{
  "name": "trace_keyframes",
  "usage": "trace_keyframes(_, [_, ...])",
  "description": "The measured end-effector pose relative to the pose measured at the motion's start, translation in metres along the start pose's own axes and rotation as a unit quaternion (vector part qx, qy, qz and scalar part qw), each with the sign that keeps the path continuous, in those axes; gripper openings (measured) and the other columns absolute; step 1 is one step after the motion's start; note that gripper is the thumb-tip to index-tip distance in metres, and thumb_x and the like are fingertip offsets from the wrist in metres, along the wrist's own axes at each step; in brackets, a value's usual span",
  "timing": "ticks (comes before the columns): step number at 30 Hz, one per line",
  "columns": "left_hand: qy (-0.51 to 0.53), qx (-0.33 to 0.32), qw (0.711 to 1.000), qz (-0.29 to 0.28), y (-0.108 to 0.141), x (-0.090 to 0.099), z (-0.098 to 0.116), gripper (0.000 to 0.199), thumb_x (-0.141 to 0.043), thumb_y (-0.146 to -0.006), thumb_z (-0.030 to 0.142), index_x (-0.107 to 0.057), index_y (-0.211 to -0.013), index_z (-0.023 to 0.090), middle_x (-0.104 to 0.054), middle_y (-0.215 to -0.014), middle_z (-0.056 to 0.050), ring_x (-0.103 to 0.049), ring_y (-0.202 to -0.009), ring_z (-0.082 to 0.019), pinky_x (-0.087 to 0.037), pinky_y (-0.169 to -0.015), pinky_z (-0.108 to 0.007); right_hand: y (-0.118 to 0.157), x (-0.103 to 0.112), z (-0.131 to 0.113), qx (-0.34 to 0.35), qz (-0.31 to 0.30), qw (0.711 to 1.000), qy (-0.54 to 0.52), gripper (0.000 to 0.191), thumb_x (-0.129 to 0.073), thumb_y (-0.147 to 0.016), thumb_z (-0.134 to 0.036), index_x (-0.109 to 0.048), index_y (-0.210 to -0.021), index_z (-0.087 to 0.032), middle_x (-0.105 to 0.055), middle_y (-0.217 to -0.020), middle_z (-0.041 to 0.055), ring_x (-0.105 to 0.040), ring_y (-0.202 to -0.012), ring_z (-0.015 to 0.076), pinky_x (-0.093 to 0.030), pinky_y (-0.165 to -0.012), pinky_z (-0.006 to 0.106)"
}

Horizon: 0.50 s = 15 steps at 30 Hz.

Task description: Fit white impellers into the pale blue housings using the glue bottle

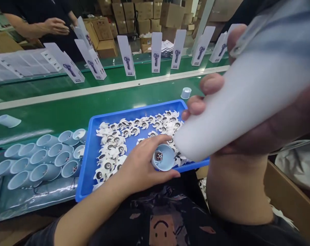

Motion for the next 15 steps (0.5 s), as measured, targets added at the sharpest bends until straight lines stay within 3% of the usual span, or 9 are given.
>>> trace_keyframes(2, [-0.001, -0.033, 0.999, 0.01, -0.006, -0.001, 0.012, 0.05, -0.081, -0.073, 0.039, -0.06, -0.116, 0.021, -0.071, -0.11, -0.007, -0.067, -0.098, -0.024, -0.053, -0.087, -0.036, 0.003, -0.012, 0.0, -0.025, 0.003, 0.996, -0.082, 0.092, -0.025, -0.079, -0.092, -0.036, -0.137, -0.021, -0.063, -0.103, 0.0098, -0.067, -0.074, 0.024, -0.06, -0.059, 0.037])
trace_keyframes(4, [-0.001, -0.05, 0.999, 0.023, -0.007, 0.0, 0.019, 0.04, -0.08, -0.073, 0.039, -0.063, -0.104, 0.021, -0.072, -0.098, -0.004, -0.067, -0.087, -0.022, -0.052, -0.077, -0.033, 0.009, -0.019, 0.003, -0.027, 0.01, 0.99, -0.139, 0.086, -0.024, -0.08, -0.092, -0.053, -0.112, -0.018, -0.062, -0.093, 0.0085, -0.067, -0.074, 0.0244, -0.06, -0.06, 0.039])
trace_keyframes(7, [-0.006, -0.051, 0.998, 0.034, -0.005, 0.0, 0.024, 0.034, -0.081, -0.071, 0.039, -0.063, -0.094, 0.02, -0.07, -0.089, -0.003, -0.065, -0.079, -0.021, -0.05, -0.071, -0.031, 0.018, -0.021, 0.002, 0.01, 0.009, 0.989, -0.15, 0.073, -0.032, -0.083, -0.09, -0.055, -0.08, -0.021, -0.064, -0.088, 0.0074, -0.067, -0.073, 0.0241, -0.061, -0.06, 0.039])
trace_keyframes(13, [-0.002, -0.066, 0.997, 0.046, -0.002, -0.001, 0.028, 0.031, -0.079, -0.072, 0.034, -0.061, -0.093, 0.02, -0.069, -0.089, -0.002, -0.064, -0.081, -0.02, -0.049, -0.072, -0.03, 0.019, -0.013, 0.0, 0.013, -0.026, 0.995, -0.094, 0.072, -0.029, -0.083, -0.09, -0.051, -0.074, -0.022, -0.065, -0.095, 0.0023, -0.069, -0.075, 0.0204, -0.061, -0.062, 0.035])
trace_keyframes(15, [-0.001, -0.066, 0.997, 0.047, -0.001, -0.001, 0.029, 0.031, -0.08, -0.071, 0.034, -0.061, -0.092, 0.021, -0.069, -0.088, -0.002, -0.064, -0.08, -0.02, -0.049, -0.072, -0.03, 0.018, -0.013, -0.001, 0.0, -0.006, 0.996, -0.092, 0.073, -0.032, -0.08, -0.092, -0.051, -0.075, -0.022, -0.065, -0.093, 0.0024, -0.068, -0.072, 0.0202, -0.06, -0.056, 0.034])
Point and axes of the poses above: each hand's wrist, its own y-axis away from the middle knuckle, its own x-axis out of the back of the hand, z = x × y, the point moved 7 cm from there along -y, towards the middle knuckle
